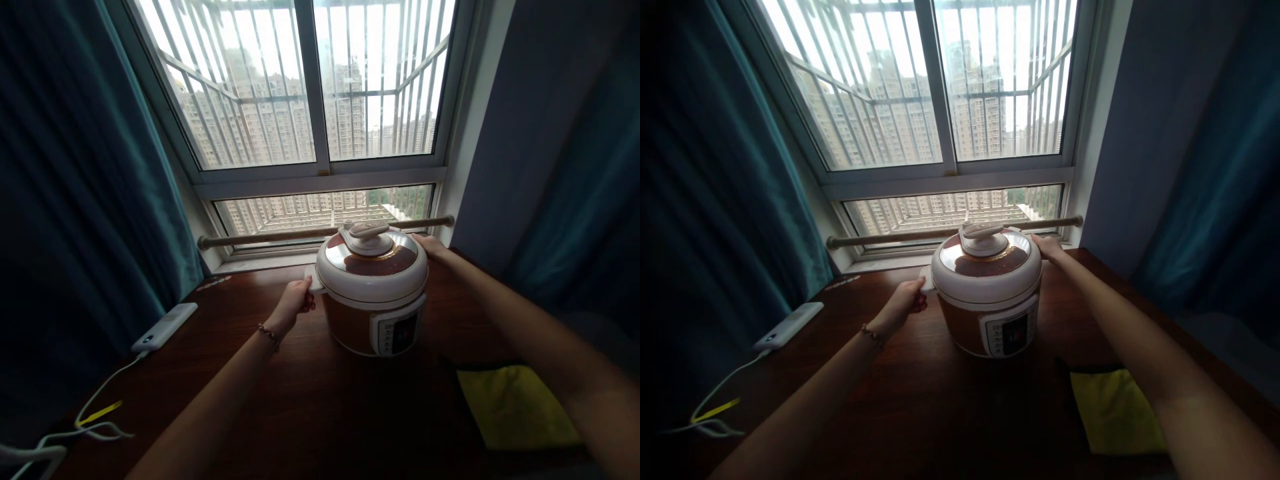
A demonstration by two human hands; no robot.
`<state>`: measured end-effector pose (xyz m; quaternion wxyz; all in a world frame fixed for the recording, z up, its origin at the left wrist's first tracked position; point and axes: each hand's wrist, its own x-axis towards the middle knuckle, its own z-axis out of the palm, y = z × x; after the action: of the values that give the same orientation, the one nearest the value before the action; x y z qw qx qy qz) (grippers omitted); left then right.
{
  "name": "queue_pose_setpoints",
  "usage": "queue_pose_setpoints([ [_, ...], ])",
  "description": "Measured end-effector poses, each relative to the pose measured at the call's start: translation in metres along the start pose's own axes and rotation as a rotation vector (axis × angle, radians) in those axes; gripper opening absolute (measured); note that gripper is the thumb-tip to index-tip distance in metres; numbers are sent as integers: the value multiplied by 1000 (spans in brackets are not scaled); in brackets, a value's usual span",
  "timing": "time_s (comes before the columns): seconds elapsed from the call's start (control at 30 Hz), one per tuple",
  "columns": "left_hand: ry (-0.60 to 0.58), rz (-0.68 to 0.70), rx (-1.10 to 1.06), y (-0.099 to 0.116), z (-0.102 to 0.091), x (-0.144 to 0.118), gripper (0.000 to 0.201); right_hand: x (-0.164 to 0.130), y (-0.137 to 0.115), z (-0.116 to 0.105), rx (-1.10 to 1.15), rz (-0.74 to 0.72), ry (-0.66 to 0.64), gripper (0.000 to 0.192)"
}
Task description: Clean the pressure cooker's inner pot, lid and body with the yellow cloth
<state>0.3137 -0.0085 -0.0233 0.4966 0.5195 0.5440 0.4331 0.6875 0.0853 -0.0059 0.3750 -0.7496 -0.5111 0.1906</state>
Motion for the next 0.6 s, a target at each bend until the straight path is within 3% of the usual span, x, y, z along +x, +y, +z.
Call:
queue_pose_setpoints([
  [0.17,-42,-10,-43,4,11,23,36,-28,23,-29,-60,79,41,52],
  [0.33,-20,-36,-98,11,22,42,30,-45,29,-39,-77,162,111,58],
  [0.47,2,-61,-140,13,29,47,27,-38,23,-38,-80,193,160,62],
  [0.6,15,-77,-140,14,46,48,25,-13,20,-40,-66,184,202,63],
])
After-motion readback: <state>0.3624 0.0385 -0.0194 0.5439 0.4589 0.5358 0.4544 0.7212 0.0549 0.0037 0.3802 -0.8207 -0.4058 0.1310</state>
